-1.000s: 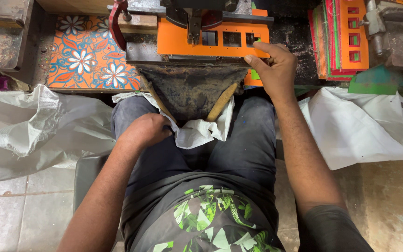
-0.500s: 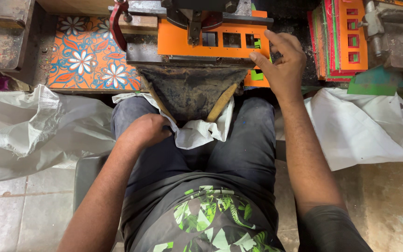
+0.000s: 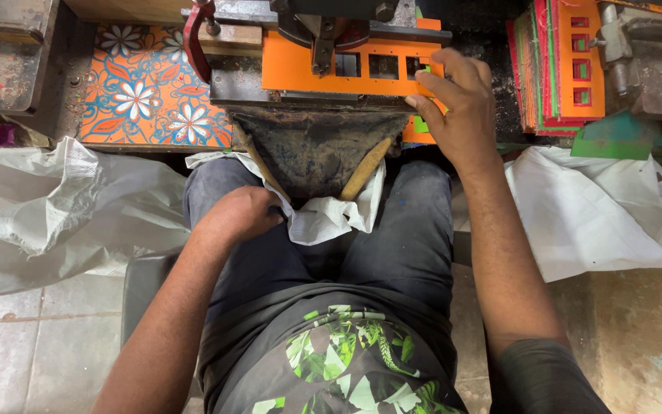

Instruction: The person operates a manual punching machine to cut rectangular holes in colorful plastic sheets. They place each sheet under the press, activate the punch, and stack the finished pieces to the right.

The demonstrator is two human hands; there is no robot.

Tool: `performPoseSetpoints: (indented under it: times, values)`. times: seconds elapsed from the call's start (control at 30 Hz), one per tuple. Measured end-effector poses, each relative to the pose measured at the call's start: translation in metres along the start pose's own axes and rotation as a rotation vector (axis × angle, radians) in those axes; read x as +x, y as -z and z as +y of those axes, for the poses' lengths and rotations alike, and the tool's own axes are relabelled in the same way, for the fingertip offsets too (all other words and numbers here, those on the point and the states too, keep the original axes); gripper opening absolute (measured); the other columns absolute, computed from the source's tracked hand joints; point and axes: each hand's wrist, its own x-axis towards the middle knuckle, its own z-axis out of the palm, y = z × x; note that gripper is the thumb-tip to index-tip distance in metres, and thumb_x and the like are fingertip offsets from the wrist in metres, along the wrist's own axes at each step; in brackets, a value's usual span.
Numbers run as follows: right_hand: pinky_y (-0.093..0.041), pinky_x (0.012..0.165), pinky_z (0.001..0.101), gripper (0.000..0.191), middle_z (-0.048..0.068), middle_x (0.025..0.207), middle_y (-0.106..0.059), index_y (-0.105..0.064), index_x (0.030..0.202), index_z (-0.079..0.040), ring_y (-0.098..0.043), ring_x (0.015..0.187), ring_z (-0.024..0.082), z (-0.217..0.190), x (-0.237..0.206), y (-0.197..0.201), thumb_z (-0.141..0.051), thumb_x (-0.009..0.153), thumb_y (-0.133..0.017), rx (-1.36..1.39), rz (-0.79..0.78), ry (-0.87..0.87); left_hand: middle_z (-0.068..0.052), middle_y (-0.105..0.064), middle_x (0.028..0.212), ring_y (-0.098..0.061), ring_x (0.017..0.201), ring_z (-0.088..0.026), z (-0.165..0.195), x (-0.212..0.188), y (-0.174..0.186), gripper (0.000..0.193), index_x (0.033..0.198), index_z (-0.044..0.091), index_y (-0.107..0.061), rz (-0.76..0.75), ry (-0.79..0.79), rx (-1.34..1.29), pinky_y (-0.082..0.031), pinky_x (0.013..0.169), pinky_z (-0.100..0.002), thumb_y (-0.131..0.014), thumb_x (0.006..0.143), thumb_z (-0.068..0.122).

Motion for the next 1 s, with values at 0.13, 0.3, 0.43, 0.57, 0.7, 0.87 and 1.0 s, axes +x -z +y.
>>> performPoseSetpoints:
  times: [0.13,0.3,0.43,0.57,0.7,0.87,1.0]
  values:
    - [-0.052,0.097,0.0406,0.029,0.004,0.128,-0.068,-0.077,0.119,-0.007,-0.056,0.116,0.029,-0.004,0.004,0.004,-0.023,0.096,-0.087,-0.049,-0.016,0.033,-0.018,-0.075,0.097,-0.07,0.095,-0.039,0.002,-0.001,0.002,0.029,0.106,0.013,-0.078,-0.005,-0.003,0.011,-0.057,0.084,-0.049,-0.074,0.079,0.024]
    - [-0.053,0.093,0.0369,0.025,0.0,0.122,-0.073,-0.076,0.119,-0.009,-0.058,0.108,0.024,-0.01,0.005,0.007,-0.021,0.098,-0.084,-0.087,-0.007,0.064,-0.018,-0.075,0.098,-0.07,0.096,-0.038,0.004,-0.002,0.004,0.03,0.107,0.014,-0.077,-0.027,0.03,0.019,-0.056,0.084,-0.049,-0.074,0.08,0.026]
    - [-0.052,0.088,0.0359,0.027,0.0,0.12,-0.074,-0.077,0.122,-0.01,-0.058,0.1,0.023,-0.013,0.007,0.007,-0.023,0.099,-0.083,-0.104,-0.027,0.056,-0.018,-0.075,0.098,-0.07,0.096,-0.038,0.004,-0.001,0.005,0.03,0.108,0.015,-0.077,-0.031,0.018,0.005,-0.056,0.084,-0.049,-0.073,0.08,0.025]
    - [-0.052,0.087,0.0359,0.029,0.0,0.121,-0.074,-0.077,0.123,-0.01,-0.059,0.098,0.023,-0.014,0.009,0.009,-0.023,0.098,-0.082,-0.125,-0.037,0.06,-0.018,-0.074,0.098,-0.07,0.096,-0.038,0.004,-0.002,0.005,0.03,0.108,0.015,-0.077,-0.028,0.019,0.004,-0.056,0.084,-0.049,-0.073,0.08,0.025]
    - [-0.053,0.092,0.0374,0.03,0.0,0.12,-0.074,-0.076,0.123,-0.011,-0.062,0.107,0.024,-0.014,0.009,0.009,-0.023,0.097,-0.082,-0.166,-0.02,0.093,-0.018,-0.074,0.098,-0.07,0.096,-0.039,0.005,-0.001,0.005,0.03,0.109,0.014,-0.077,-0.028,0.016,0.019,-0.056,0.085,-0.049,-0.074,0.081,0.025]
    - [-0.056,0.093,0.0388,0.027,0.004,0.123,-0.072,-0.074,0.125,-0.009,-0.067,0.11,0.026,-0.012,0.008,0.008,-0.02,0.101,-0.079,-0.113,-0.026,0.08,-0.018,-0.075,0.098,-0.07,0.096,-0.038,0.006,-0.002,0.006,0.031,0.109,0.014,-0.077,-0.03,0.02,0.01,-0.056,0.085,-0.048,-0.074,0.08,0.024]
    - [-0.057,0.087,0.0394,0.027,0.006,0.124,-0.072,-0.073,0.126,-0.008,-0.069,0.1,0.026,-0.008,0.008,0.009,-0.019,0.102,-0.077,-0.068,-0.045,0.063,-0.018,-0.075,0.098,-0.07,0.097,-0.038,0.006,-0.001,0.006,0.031,0.109,0.014,-0.077,-0.033,0.015,0.013,-0.056,0.085,-0.048,-0.074,0.08,0.025]
